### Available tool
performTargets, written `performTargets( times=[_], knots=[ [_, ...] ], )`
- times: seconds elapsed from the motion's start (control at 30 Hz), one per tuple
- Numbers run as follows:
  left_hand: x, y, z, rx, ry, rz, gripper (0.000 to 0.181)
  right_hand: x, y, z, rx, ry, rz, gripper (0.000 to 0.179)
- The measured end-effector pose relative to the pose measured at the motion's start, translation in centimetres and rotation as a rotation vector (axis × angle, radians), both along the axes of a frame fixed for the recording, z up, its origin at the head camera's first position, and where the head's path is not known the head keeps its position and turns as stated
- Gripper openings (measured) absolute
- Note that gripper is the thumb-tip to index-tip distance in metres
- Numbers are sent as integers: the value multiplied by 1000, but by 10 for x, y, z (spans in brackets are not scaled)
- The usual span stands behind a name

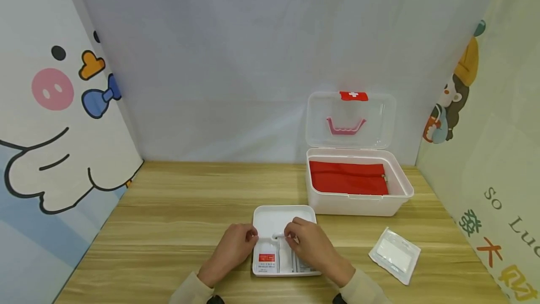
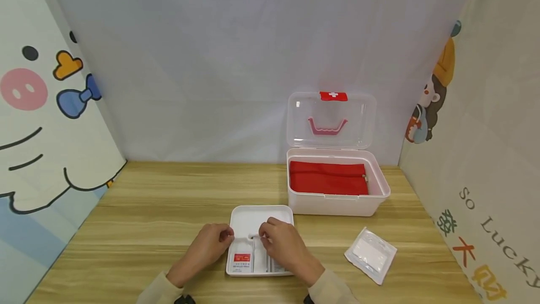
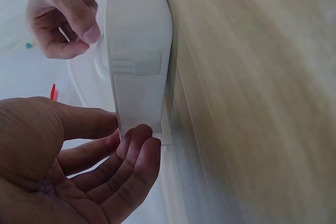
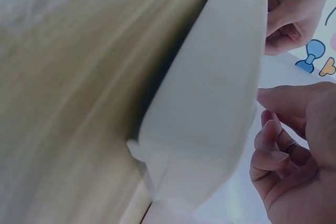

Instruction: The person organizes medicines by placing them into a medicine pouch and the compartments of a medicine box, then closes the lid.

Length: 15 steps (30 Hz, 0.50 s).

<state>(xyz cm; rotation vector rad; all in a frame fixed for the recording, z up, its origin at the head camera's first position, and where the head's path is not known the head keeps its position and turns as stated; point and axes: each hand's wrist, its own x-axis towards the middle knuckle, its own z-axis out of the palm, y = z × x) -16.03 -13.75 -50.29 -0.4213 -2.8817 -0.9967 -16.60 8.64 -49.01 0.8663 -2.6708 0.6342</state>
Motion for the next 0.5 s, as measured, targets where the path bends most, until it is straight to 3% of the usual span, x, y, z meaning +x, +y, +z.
performTargets(
  times=[0.27, 0.5],
  knots=[
    [1, 0, 1, -6, -14, 6, 6, 0, 12, 11, -67, 74, 5, 16],
    [1, 0, 2, -3, 0, 3, 6, 0, 31, 25, -53, 115, -7, 17]
  ],
)
